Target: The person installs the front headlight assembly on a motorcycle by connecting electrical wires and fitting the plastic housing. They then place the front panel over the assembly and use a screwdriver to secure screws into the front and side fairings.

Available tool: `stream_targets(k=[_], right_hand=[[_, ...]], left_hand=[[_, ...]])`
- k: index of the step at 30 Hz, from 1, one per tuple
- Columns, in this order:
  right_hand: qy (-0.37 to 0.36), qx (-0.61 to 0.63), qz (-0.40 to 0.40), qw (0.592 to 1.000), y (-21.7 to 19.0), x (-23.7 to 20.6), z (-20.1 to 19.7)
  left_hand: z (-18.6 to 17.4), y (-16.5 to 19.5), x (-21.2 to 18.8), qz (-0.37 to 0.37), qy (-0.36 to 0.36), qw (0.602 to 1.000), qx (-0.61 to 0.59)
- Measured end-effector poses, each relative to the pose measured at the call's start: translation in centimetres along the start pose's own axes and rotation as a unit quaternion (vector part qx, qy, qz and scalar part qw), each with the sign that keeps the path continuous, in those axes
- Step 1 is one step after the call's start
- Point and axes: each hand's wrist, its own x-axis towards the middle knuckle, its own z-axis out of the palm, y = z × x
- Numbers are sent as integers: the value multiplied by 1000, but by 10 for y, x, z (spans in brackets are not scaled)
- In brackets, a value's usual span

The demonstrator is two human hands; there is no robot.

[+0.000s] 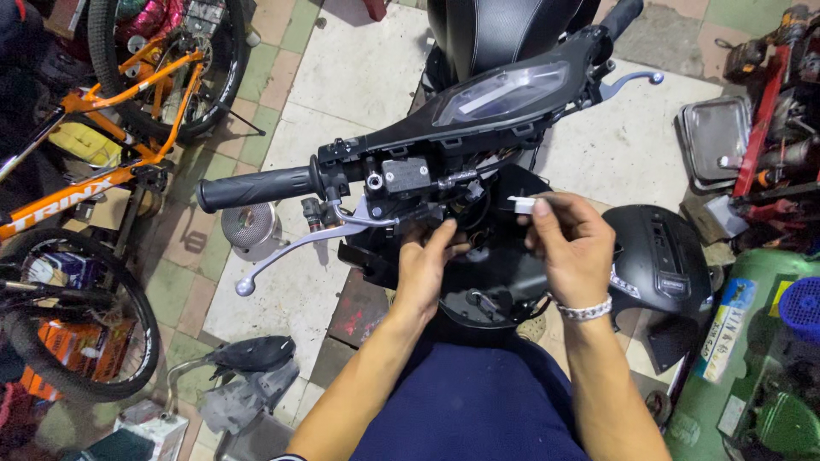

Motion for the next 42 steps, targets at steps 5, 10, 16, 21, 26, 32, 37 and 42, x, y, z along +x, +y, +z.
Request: stream_targets(k=[5, 10, 16, 21, 26, 32, 37, 42], right_hand=[[-2, 4, -34, 999, 12, 12, 21], [9, -62, -62, 996, 24, 21, 42], [28, -111, -113, 987, 16, 15, 43], [42, -146, -107, 983, 4, 10, 49], [61, -197, -126, 970, 1, 6, 54], [54, -236, -136, 961, 6, 1, 55], [72, -215, -156, 961, 12, 0, 54], [95, -194, -138, 966, 22, 3, 57]], left_hand=[[8, -25, 34, 5, 33, 984, -177], [25, -34, 45, 29, 39, 989, -137], [34, -42, 56, -16, 49, 982, -183], [34, -49, 62, -55, 33, 960, -272], [24, -56, 68, -126, -34, 946, -296], [21, -54, 72, -146, -11, 951, -274], [22, -45, 68, -122, -23, 956, -265], [25, -40, 65, -110, -48, 953, -278]])
